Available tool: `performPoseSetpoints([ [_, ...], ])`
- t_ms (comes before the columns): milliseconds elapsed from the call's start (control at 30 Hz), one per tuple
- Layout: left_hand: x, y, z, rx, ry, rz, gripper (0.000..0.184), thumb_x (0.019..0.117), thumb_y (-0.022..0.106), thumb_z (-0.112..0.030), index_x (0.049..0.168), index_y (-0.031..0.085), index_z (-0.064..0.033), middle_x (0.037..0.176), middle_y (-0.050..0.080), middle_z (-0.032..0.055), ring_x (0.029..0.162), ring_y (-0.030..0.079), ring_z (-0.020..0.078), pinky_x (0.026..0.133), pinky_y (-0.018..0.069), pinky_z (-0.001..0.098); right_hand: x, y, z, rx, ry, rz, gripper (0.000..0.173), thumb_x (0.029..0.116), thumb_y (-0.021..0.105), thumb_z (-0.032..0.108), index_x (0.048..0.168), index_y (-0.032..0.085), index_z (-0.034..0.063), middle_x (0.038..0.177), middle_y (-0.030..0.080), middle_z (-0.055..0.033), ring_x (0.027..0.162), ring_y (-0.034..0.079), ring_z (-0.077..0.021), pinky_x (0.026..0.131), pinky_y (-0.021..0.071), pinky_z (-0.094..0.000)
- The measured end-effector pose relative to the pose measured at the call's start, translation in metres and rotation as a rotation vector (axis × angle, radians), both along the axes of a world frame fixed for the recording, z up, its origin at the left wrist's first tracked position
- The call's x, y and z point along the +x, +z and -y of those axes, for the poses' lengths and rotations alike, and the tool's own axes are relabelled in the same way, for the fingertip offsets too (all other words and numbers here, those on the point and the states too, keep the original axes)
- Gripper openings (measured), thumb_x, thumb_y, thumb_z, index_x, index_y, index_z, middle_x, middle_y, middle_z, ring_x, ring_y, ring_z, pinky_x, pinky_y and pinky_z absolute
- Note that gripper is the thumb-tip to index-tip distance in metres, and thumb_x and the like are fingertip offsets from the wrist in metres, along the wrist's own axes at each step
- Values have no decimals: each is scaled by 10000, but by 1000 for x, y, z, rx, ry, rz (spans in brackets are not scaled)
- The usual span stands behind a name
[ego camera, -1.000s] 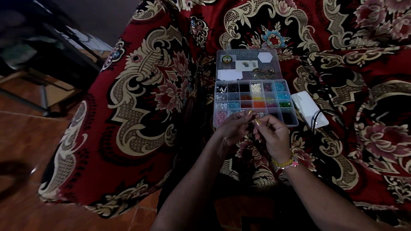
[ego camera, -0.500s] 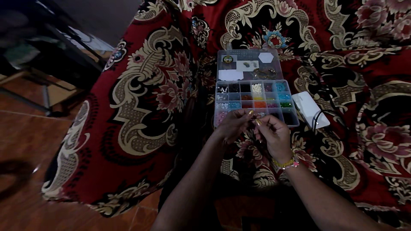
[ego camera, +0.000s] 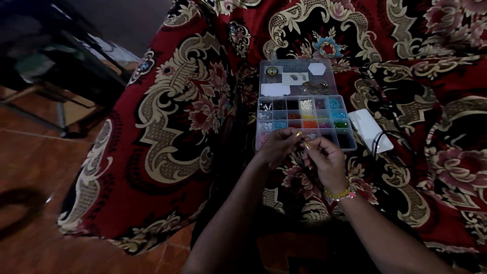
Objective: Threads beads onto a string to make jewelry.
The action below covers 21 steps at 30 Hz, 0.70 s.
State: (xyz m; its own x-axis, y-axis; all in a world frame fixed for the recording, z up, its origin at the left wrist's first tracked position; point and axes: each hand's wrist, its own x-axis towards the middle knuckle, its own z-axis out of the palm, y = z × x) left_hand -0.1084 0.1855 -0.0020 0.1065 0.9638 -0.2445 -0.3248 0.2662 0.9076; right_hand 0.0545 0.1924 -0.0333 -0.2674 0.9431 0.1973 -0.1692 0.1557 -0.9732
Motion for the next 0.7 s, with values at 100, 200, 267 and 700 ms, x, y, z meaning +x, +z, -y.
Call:
performPoseSetpoints([
  [100, 0, 0, 0, -2, 0, -6, 195, 1047, 491, -31, 965, 667, -28, 920, 712, 20, 845, 689, 96, 837, 583, 277, 0, -1, 0, 3, -2, -10, 115, 954, 577, 45, 888, 672, 37, 703, 675, 43, 568, 621, -17, 522, 539, -170],
  [200, 0, 0, 0, 9, 2, -26, 186, 1043, 500, -30, 962, 667, -23, 916, 712, 23, 840, 688, 92, 834, 583, 274, 0, -2, -1, 0, 2, -6, 113, 956, 585, 53, 885, 672, 41, 702, 674, 43, 567, 622, -19, 522, 541, -173],
  [267, -1, -1, -1, 22, -1, -34, 177, 1041, 506, -29, 960, 664, -24, 916, 712, 26, 839, 687, 93, 832, 582, 275, 0, -1, -1, -2, 6, 2, 115, 958, 580, 53, 888, 671, 43, 701, 671, 45, 566, 618, -18, 520, 539, -172],
  [700, -1, -2, -1, 27, 10, -34, 167, 1032, 518, -22, 950, 663, -23, 914, 710, 29, 834, 683, 98, 827, 579, 273, 0, -2, -1, -10, 10, -5, 119, 953, 580, 48, 878, 672, 40, 698, 672, 39, 562, 619, -21, 513, 537, -171],
])
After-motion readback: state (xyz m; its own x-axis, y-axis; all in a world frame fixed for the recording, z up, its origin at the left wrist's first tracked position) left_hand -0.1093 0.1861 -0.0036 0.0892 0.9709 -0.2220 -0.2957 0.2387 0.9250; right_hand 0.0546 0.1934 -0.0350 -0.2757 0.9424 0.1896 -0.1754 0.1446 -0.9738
